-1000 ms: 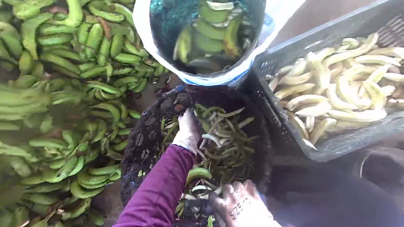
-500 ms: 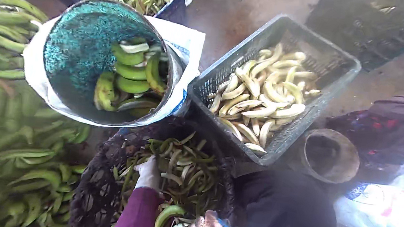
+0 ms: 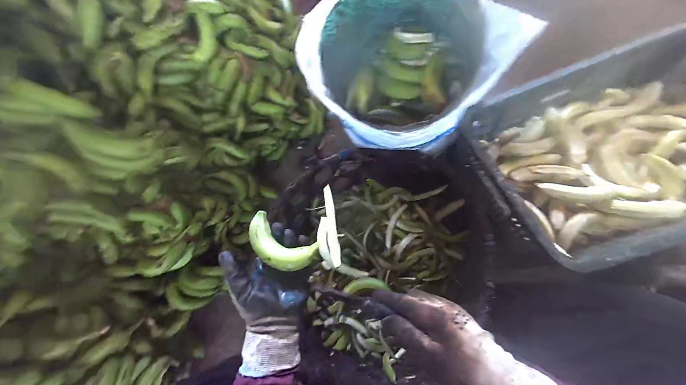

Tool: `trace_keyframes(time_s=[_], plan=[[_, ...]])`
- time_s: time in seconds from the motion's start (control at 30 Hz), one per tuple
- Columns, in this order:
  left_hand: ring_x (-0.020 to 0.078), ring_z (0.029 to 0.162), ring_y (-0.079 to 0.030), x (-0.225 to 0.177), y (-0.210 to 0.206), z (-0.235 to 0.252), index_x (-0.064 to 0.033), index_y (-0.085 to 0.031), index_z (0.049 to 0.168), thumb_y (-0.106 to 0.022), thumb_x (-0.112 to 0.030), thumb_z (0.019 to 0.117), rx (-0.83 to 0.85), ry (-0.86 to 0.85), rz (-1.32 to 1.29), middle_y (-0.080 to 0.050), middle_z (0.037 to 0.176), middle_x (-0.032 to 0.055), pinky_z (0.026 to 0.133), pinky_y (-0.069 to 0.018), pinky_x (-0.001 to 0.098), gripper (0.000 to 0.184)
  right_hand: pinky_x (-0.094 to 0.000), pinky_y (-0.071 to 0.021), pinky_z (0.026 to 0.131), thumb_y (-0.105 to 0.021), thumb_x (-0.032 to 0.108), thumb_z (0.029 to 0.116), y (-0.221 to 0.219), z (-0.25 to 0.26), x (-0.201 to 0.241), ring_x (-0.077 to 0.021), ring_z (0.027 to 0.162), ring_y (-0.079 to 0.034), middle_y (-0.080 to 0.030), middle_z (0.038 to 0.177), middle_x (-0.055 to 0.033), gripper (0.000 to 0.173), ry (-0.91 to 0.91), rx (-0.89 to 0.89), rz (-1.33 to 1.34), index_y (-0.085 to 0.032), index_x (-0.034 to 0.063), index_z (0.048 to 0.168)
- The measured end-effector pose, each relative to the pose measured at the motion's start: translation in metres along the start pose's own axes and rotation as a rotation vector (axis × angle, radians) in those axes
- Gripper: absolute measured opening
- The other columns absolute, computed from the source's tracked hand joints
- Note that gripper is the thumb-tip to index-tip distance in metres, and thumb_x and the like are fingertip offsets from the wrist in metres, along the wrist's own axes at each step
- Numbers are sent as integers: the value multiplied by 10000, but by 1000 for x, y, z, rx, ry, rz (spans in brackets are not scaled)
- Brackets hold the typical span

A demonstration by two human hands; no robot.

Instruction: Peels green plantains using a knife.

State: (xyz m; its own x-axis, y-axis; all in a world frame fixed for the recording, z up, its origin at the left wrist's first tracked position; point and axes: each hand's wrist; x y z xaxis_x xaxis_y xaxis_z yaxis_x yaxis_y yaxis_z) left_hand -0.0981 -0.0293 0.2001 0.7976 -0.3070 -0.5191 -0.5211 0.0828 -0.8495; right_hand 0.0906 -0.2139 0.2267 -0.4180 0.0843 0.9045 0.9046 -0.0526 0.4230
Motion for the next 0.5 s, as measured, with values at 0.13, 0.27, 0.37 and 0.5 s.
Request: trace_keyframes(time_s=[0.13, 0.27, 0.37, 0.5], plan=[[160, 642, -663, -13, -16, -16, -160, -586, 1044, -180, -625, 1044, -252, -205, 207, -651, 767, 14, 625, -607, 368, 617, -268, -579, 819, -530, 332, 1041, -19, 0, 23, -23, 909, -681, -733, 1105, 15, 387, -177, 29, 338, -665, 129, 1341], [107, 617, -659, -17, -30, -47, -111, -596, 1129, -339, -615, 1037, -221, -503, 649, -670, 753, -20, 567, -600, 303, 573, -264, -583, 745, -563, 363, 1015, -45, -4, 33, -18, 803, -676, -718, 926, 60, 299, -269, 82, 391, -701, 155, 1179], [93, 884, -711, -21, -23, -66, -158, -672, 1145, -534, -566, 995, -53, -749, 903, -732, 1032, -50, 758, -612, 291, 455, -240, -559, 640, -527, 362, 1033, -56, -4, 41, -14, 685, -637, -666, 802, 75, 264, -322, 161, 461, -678, 160, 1113], [21, 996, -676, -27, -29, -68, -283, -715, 1160, -553, -443, 1017, 185, -892, 923, -724, 1098, -119, 847, -564, 212, 269, -222, -550, 562, -507, 341, 1034, -60, 0, 56, -10, 608, -621, -635, 735, 86, 238, -286, 137, 506, -649, 154, 1075]])
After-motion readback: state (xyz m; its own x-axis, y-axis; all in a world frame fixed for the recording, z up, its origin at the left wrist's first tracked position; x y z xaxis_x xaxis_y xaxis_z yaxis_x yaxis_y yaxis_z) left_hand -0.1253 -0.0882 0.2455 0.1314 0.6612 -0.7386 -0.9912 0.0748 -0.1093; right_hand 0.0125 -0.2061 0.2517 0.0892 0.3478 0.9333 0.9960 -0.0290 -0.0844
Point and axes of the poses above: each hand's wrist, its own z-axis towards the middle knuckle, its own y-axis out of the back of the hand, x = y × z
